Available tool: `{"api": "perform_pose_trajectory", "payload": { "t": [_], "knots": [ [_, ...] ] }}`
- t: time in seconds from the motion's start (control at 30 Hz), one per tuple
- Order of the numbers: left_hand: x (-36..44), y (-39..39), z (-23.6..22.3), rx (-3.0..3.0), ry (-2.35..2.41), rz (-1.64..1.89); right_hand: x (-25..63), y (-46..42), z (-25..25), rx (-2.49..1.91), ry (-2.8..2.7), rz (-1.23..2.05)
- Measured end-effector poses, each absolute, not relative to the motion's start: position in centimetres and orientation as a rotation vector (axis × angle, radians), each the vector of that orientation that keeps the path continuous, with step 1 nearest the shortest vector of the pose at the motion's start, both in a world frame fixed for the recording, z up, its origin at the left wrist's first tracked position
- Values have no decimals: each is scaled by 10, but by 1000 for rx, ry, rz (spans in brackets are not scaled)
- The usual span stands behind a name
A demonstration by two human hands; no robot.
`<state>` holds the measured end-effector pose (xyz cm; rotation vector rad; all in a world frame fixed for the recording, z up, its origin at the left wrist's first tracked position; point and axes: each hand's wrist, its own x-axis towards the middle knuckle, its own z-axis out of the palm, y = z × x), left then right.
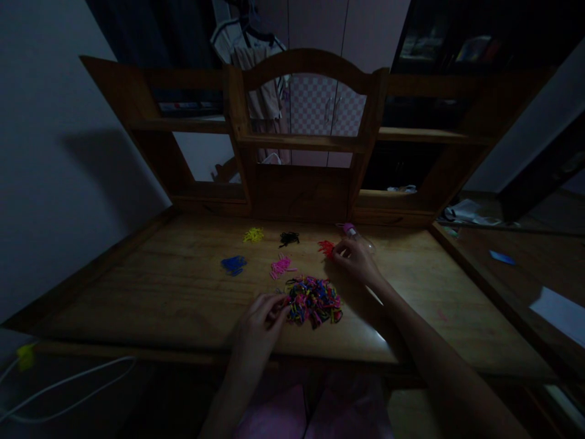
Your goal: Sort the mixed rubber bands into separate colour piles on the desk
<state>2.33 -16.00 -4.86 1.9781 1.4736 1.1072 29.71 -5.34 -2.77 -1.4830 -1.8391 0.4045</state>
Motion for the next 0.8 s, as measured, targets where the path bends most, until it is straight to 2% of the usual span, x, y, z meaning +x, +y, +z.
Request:
{"api": "perform_pose_trajectory", "payload": {
  "t": [0.17,0.27,0.8],
  "knots": [
    [29,-158,-46,1962,1491,1125,299,-47,-30,-1394,-1713,695],
    [31,-157,-45,1971,1474,1151,300,-45,-31,-1379,-1672,729],
    [25,-156,-50,1971,1533,1217,304,-50,-33,-1492,-1850,60]
  ]
}}
